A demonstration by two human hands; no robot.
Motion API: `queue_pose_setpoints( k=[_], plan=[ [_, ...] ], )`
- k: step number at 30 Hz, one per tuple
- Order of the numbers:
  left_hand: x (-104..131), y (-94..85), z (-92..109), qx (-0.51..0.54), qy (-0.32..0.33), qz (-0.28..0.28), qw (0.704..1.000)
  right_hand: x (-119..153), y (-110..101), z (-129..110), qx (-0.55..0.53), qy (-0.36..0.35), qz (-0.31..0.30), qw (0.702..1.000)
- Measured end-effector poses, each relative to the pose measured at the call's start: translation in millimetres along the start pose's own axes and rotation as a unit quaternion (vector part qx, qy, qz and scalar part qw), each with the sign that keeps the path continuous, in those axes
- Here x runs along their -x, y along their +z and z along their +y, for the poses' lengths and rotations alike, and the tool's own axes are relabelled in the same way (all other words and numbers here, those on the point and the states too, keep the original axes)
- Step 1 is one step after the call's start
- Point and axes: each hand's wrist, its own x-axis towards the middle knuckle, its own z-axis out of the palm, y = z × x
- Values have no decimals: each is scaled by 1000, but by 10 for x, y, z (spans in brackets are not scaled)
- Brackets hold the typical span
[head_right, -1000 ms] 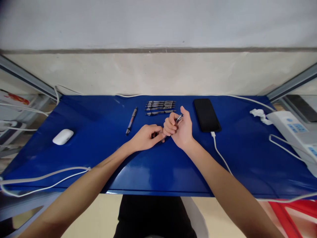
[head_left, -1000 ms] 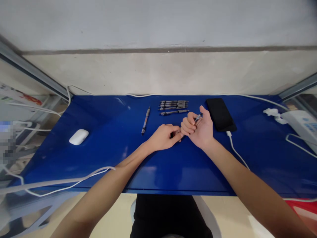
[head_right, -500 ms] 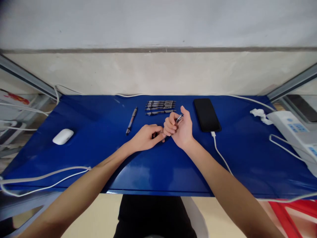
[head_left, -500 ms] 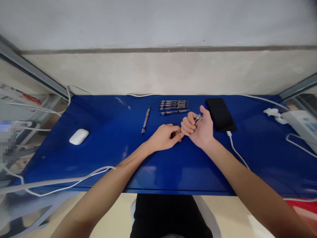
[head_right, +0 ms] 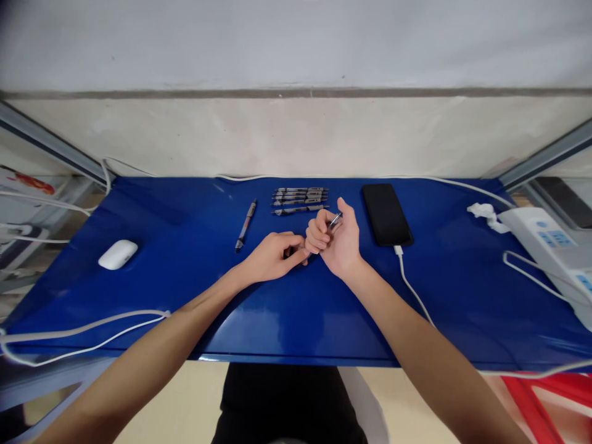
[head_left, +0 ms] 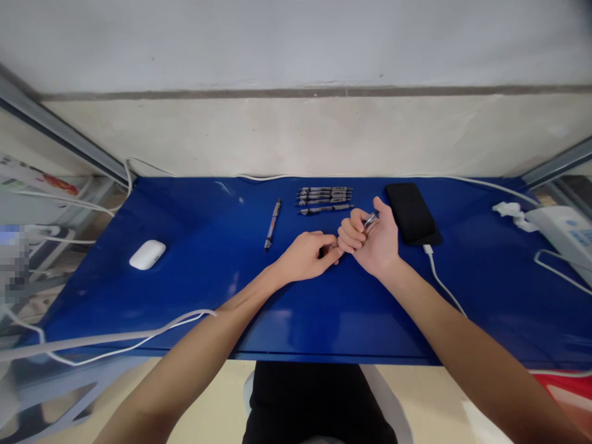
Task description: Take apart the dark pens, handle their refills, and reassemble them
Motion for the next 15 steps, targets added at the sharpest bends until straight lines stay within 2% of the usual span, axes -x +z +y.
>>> queue_pose_setpoints(
  k=[15],
  plan=[
    [4, 8, -11, 1, 1, 5, 1000, 4, -2, -2, -20, -1, -10, 1000]
  ],
)
